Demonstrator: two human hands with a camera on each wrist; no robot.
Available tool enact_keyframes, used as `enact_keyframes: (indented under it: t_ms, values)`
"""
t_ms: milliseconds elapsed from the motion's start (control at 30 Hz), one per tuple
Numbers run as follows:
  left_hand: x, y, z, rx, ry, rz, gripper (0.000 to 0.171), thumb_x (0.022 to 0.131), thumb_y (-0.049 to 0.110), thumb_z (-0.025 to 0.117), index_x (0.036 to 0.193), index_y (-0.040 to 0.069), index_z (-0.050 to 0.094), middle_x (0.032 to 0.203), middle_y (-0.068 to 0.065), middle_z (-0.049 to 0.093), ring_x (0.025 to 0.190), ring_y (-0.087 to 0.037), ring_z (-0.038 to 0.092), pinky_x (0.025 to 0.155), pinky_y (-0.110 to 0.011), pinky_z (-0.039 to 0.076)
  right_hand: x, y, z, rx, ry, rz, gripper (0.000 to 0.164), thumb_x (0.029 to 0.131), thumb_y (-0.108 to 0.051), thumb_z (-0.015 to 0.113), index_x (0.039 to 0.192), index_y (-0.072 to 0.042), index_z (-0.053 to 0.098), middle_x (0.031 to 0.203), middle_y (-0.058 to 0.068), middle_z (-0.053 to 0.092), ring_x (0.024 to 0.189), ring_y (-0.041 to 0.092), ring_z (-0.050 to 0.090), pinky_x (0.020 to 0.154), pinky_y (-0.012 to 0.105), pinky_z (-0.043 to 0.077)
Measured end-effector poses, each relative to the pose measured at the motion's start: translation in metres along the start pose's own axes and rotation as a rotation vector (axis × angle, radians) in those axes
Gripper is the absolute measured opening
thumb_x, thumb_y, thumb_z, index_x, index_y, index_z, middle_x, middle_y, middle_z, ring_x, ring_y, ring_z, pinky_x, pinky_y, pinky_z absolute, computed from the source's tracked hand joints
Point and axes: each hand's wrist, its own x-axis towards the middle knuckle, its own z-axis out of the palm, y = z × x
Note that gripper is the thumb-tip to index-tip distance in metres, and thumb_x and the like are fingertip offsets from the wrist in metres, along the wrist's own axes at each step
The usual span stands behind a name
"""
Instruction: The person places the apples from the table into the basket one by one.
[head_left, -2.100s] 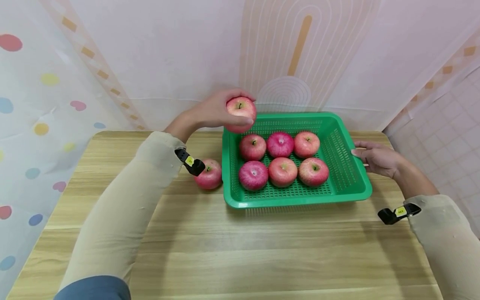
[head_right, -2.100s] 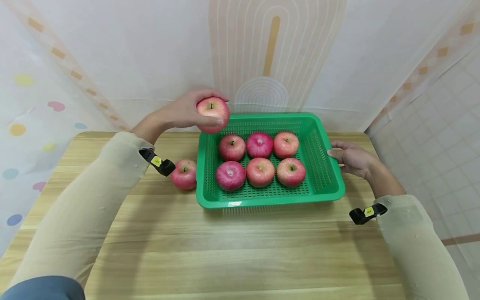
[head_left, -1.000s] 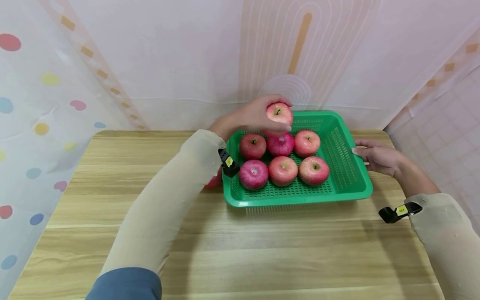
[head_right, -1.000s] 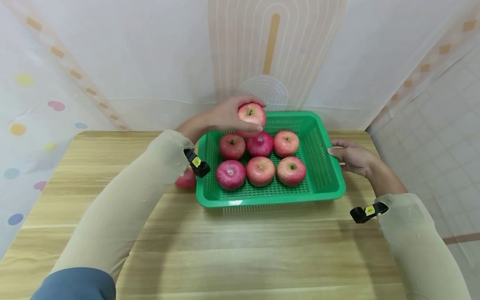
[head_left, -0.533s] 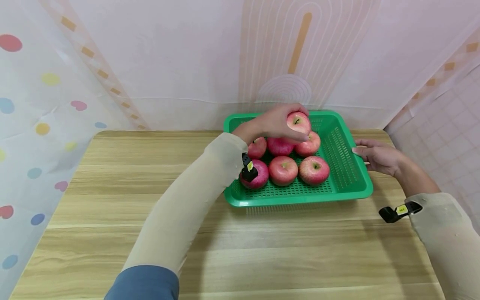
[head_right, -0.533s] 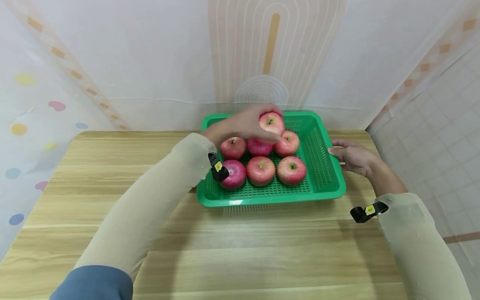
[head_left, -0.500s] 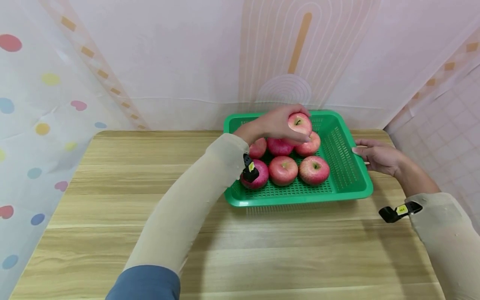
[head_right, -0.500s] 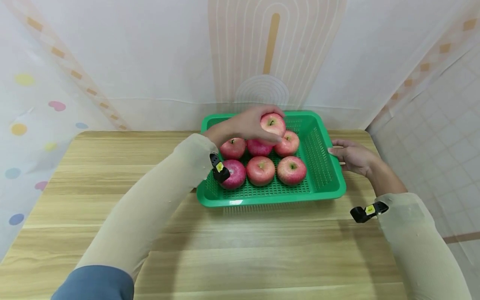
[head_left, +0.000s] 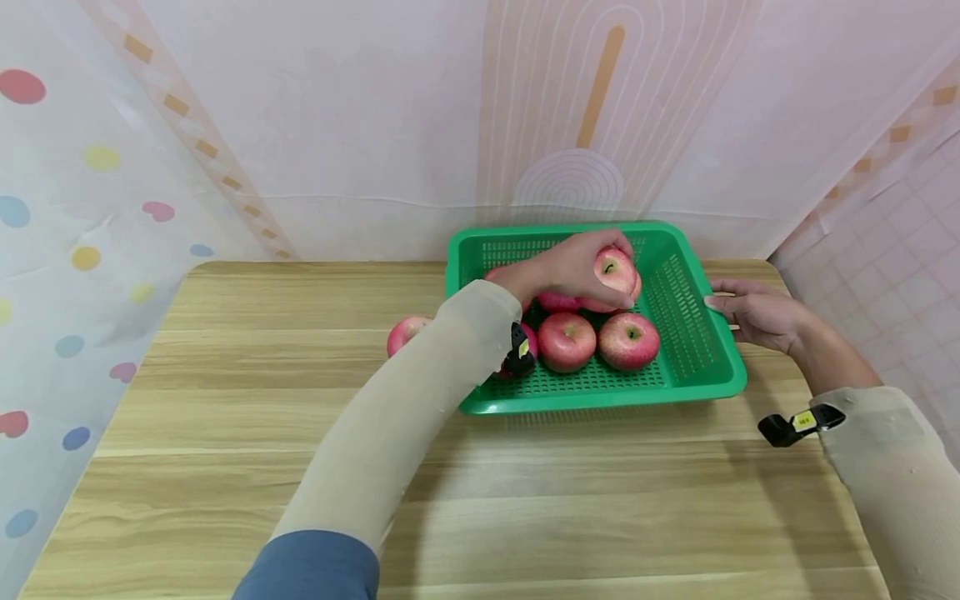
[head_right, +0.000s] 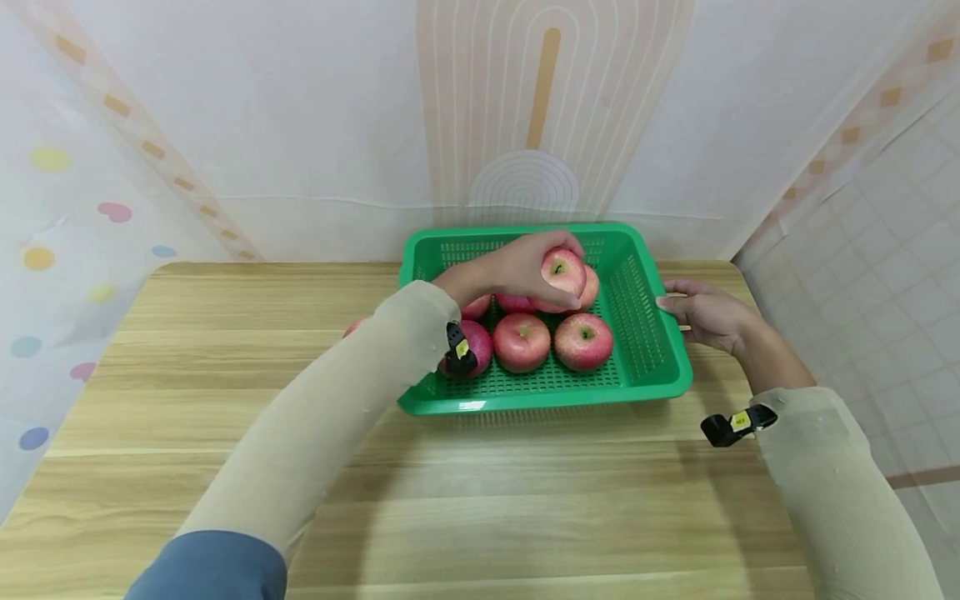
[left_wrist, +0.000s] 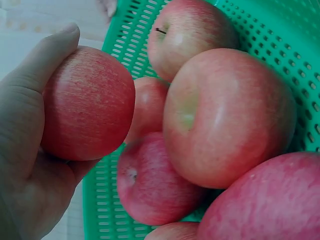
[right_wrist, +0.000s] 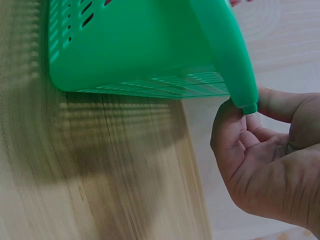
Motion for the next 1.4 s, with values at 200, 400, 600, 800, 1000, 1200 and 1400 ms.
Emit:
enact_keyframes:
  t_ms: [200, 400, 600, 800, 1000, 1200, 1400]
  values:
    - [0.003, -0.004, 0.009, 0.025, -0.010, 0.012, 0.060, 0.077, 0.029, 0.090, 0.123, 0.010, 0.055, 0.116, -0.002, 0.062, 0.107, -0.011, 0.057, 0.094, -0.018, 0.042, 0.000, 0.000, 0.001, 0.004, -0.001, 0.003, 0.021, 0.109, -0.006, 0.042, 0.113, -0.015, 0.061, 0.095, 0.001, 0.073, 0.085, 0.012, 0.072, 0.073, 0.032, 0.059]
    - [0.004, -0.006, 0.014, 0.080, -0.014, 0.034, 0.060, 0.077, 0.030, 0.090, 0.123, 0.008, 0.056, 0.118, -0.003, 0.062, 0.110, -0.013, 0.056, 0.095, -0.018, 0.041, 0.000, 0.000, 0.001, 0.006, 0.005, 0.000, 0.022, 0.109, -0.005, 0.042, 0.112, -0.015, 0.061, 0.095, 0.001, 0.073, 0.085, 0.012, 0.072, 0.073, 0.032, 0.059]
    - [0.003, -0.005, 0.019, 0.121, -0.047, 0.033, 0.060, 0.080, 0.033, 0.086, 0.125, 0.008, 0.055, 0.121, -0.004, 0.060, 0.113, -0.013, 0.054, 0.096, -0.018, 0.040, -0.001, 0.002, 0.002, 0.017, -0.007, -0.007, 0.022, 0.109, -0.005, 0.042, 0.113, -0.015, 0.062, 0.095, 0.002, 0.074, 0.085, 0.013, 0.072, 0.073, 0.032, 0.059]
    - [0.003, -0.003, 0.020, 0.133, -0.074, 0.030, 0.059, 0.080, 0.034, 0.087, 0.124, 0.008, 0.056, 0.120, -0.004, 0.060, 0.113, -0.012, 0.054, 0.096, -0.018, 0.041, -0.001, 0.003, 0.000, 0.014, -0.016, -0.010, 0.023, 0.109, -0.005, 0.042, 0.113, -0.016, 0.062, 0.096, 0.002, 0.074, 0.085, 0.013, 0.072, 0.073, 0.032, 0.059]
    - [0.005, -0.003, 0.019, 0.148, -0.080, 0.040, 0.059, 0.079, 0.035, 0.088, 0.123, 0.009, 0.058, 0.121, -0.003, 0.060, 0.115, -0.012, 0.054, 0.097, -0.017, 0.040, -0.001, 0.002, -0.002, 0.031, -0.015, -0.013, 0.024, 0.109, -0.004, 0.042, 0.113, -0.015, 0.063, 0.095, 0.002, 0.073, 0.084, 0.013, 0.072, 0.073, 0.031, 0.059]
    - [0.005, -0.004, 0.020, 0.145, -0.102, 0.029, 0.061, 0.080, 0.035, 0.087, 0.126, 0.009, 0.058, 0.125, -0.003, 0.059, 0.118, -0.012, 0.052, 0.099, -0.018, 0.040, 0.000, 0.003, -0.002, 0.033, -0.017, -0.015, 0.024, 0.109, -0.004, 0.042, 0.113, -0.015, 0.063, 0.096, 0.002, 0.074, 0.085, 0.013, 0.072, 0.073, 0.031, 0.059]
    - [0.005, -0.005, 0.018, 0.146, -0.098, 0.028, 0.059, 0.080, 0.036, 0.087, 0.125, 0.009, 0.058, 0.123, -0.003, 0.060, 0.117, -0.012, 0.053, 0.098, -0.018, 0.040, 0.000, 0.002, 0.000, 0.014, -0.011, -0.017, 0.022, 0.109, -0.005, 0.043, 0.114, -0.015, 0.062, 0.096, 0.002, 0.073, 0.085, 0.013, 0.072, 0.073, 0.031, 0.059]
